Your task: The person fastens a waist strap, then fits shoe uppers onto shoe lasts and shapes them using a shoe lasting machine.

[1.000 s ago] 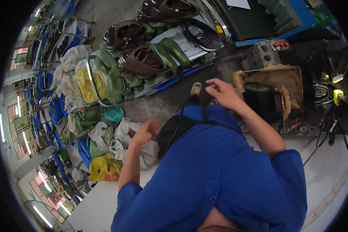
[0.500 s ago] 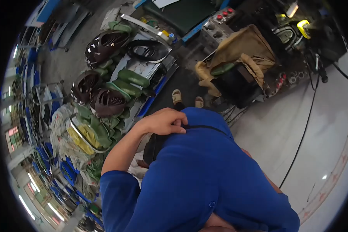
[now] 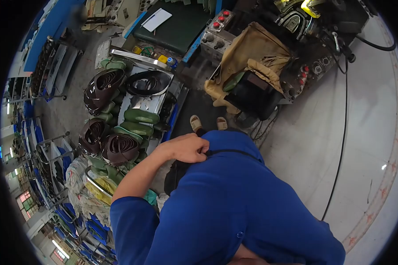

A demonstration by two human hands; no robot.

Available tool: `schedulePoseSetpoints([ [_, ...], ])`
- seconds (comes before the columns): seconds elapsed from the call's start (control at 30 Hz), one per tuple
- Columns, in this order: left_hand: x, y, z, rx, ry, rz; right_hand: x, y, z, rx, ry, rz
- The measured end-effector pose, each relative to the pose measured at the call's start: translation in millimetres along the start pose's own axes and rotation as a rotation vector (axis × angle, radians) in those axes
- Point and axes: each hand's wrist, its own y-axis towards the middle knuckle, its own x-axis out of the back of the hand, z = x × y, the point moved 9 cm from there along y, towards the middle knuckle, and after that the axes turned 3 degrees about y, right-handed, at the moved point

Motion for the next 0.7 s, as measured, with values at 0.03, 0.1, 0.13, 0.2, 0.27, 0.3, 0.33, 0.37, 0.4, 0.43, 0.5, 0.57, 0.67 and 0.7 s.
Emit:
schedulePoseSetpoints([
  [0.03, 0, -3, 0, 0.005, 0.007, -0.01, 3, 1, 4, 0.0, 0.02, -0.046],
  [0.1, -1, -13, -2, 0.09, 0.013, 0.05, 8, 4, 14, 0.018, 0.053, -0.138],
  [0.13, -1, -20, 0, 0.104, -0.025, 0.004, 11, 6, 20, 0.031, 0.069, -0.183],
  [0.2, -3, -35, 6, 0.125, -0.064, -0.045, 18, 10, 38, 0.067, 0.108, -0.273],
  [0.27, -7, -50, 7, 0.102, -0.057, -0.101, 27, 7, 90, 0.085, 0.122, -0.315],
  [0.3, -13, -59, 10, 0.104, -0.063, -0.103, 27, -1, 131, 0.053, -0.171, -0.164],
  [0.33, -20, -70, 18, 0.13, -0.155, -0.127, 21, -1, 158, 0.022, -0.461, -0.01],
  [0.37, -27, -80, 25, 0.156, -0.246, -0.15, 24, 10, 162, 0.023, -0.465, -0.009],
  [0.4, -36, -88, 28, 0.155, -0.248, -0.154, 17, 16, 185, 0.282, -0.336, 0.079],
  [0.43, -44, -98, 33, 0.168, -0.317, -0.195, 12, 16, 210, 0.536, -0.198, 0.168],
  [0.5, -62, -116, 39, 0.186, -0.386, -0.24, 6, 31, 241, 0.608, -0.322, 0.231],
  [0.57, -75, -136, 43, 0.204, -0.435, -0.356, -5, 43, 275, 0.681, -0.446, 0.304],
  [0.67, -111, -164, 53, 0.337, -0.532, -0.335, -33, 56, 322, 0.835, -0.698, 0.379],
  [0.7, -129, -170, 55, 0.343, -0.535, -0.34, -45, 58, 336, 0.888, -0.699, 0.422],
])
